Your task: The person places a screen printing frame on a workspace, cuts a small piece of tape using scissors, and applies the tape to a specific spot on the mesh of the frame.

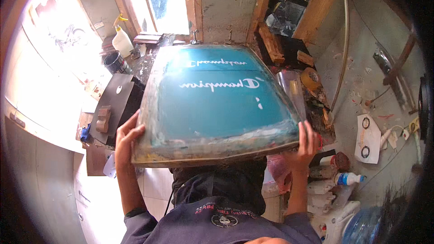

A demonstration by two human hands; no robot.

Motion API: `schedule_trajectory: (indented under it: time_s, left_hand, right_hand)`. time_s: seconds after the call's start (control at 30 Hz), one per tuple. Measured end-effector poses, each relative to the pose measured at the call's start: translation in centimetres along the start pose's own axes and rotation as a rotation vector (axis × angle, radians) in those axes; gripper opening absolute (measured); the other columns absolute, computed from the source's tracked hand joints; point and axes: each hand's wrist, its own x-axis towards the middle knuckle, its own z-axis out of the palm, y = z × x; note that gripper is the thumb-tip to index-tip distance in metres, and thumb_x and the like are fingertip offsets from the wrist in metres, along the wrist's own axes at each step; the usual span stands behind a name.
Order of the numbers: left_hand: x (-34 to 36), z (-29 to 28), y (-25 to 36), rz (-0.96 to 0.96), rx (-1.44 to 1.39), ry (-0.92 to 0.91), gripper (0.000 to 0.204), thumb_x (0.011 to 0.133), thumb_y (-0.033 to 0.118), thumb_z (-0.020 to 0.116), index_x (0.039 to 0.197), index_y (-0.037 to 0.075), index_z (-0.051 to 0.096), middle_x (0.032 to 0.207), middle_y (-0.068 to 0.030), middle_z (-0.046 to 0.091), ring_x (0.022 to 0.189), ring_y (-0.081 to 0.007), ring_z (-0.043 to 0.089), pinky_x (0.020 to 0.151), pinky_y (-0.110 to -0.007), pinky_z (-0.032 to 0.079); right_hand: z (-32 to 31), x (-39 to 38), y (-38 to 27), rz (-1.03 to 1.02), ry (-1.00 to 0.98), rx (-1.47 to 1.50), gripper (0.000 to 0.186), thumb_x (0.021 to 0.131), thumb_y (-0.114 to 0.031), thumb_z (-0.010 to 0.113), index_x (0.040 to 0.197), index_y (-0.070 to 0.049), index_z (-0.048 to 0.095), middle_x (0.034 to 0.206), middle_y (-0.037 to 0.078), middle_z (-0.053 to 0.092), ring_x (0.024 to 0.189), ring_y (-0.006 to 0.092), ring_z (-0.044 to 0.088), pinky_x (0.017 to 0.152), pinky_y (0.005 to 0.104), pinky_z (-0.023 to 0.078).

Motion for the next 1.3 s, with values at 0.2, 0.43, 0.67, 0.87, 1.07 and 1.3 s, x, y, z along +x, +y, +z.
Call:
schedule_trajectory:
  time_s: [0.2,0.43,0.67,0.87,1.07,1.3]
  left_hand:
    - [1.8,2.1,5.5,0.182,-0.132,0.018,0.062,0.086,0.03,0.058,0.137,-0.004,0.049,0.127,-0.0166,0.059,0.109,-0.0238,0.061,0.095,-0.034,0.048]
    - [4.5,5.7,8.6,0.747,-0.13,-0.179,0.052,0.103,0.032,0.044,0.145,0.001,0.037,0.132,-0.0198,0.055,0.12,-0.0305,0.055,0.098,-0.045,0.046]
    - [7.3,10.2,13.9,0.81,0.319,0.252,0.064,0.087,0.034,0.061,0.142,0.004,0.049,0.114,-0.0124,0.052,0.115,-0.0246,0.051,0.098,-0.04,0.041]
    - [11.8,8.6,8.8,0.889,0.338,0.246,0.077,0.086,0.028,0.068,0.15,0.004,0.034,0.143,-0.0189,0.044,0.134,-0.0287,0.039,0.109,-0.043,0.032]
    - [15.0,5.4,-11.2,0.188,-0.016,0.525,0.078,0.092,0.045,0.06,0.146,-0.005,0.034,0.14,-0.0227,0.041,0.134,-0.0258,0.038,0.108,-0.042,0.033]
    - [12.9,12.1,-15.6,0.088,-0.753,0.167,0.081,0.094,0.07,0.038,0.143,0.006,0.042,0.139,-0.0126,0.048,0.132,-0.029,0.043,0.11,-0.047,0.032]
  right_hand:
    - [-0.7,9.1,5.8,-0.547,0.29,0.084,0.068,0.097,-0.06,0.042,0.127,0.0,0.053,0.121,0.02,0.061,0.102,0.036,0.064,0.082,0.0485,0.052]
    - [-3.8,18.4,9.2,-0.509,0.446,-0.143,0.072,0.085,-0.058,0.065,0.13,-0.004,0.049,0.11,0.017,0.063,0.094,0.0352,0.065,0.079,0.0466,0.053]
    - [-8.9,27.1,8.6,-0.466,0.561,-0.207,0.063,0.078,-0.053,0.074,0.117,-0.006,0.058,0.099,0.012,0.066,0.084,0.0313,0.068,0.07,0.0381,0.054]
    - [-10.6,29.8,6.9,-0.344,0.518,-0.187,0.051,0.08,-0.044,0.076,0.113,-0.009,0.059,0.088,0.011,0.068,0.077,0.03,0.069,0.065,0.0364,0.054]
    - [-11.8,31.4,6.2,-0.262,0.481,-0.158,0.044,0.083,-0.043,0.074,0.106,-0.008,0.058,0.079,0.012,0.067,0.069,0.029,0.068,0.06,0.038,0.052]
    - [-16.8,31.5,4.0,-0.005,0.338,-0.057,0.045,0.086,-0.043,0.072,0.094,0.0,0.06,0.067,0.013,0.061,0.056,0.0256,0.06,0.057,0.0361,0.047]
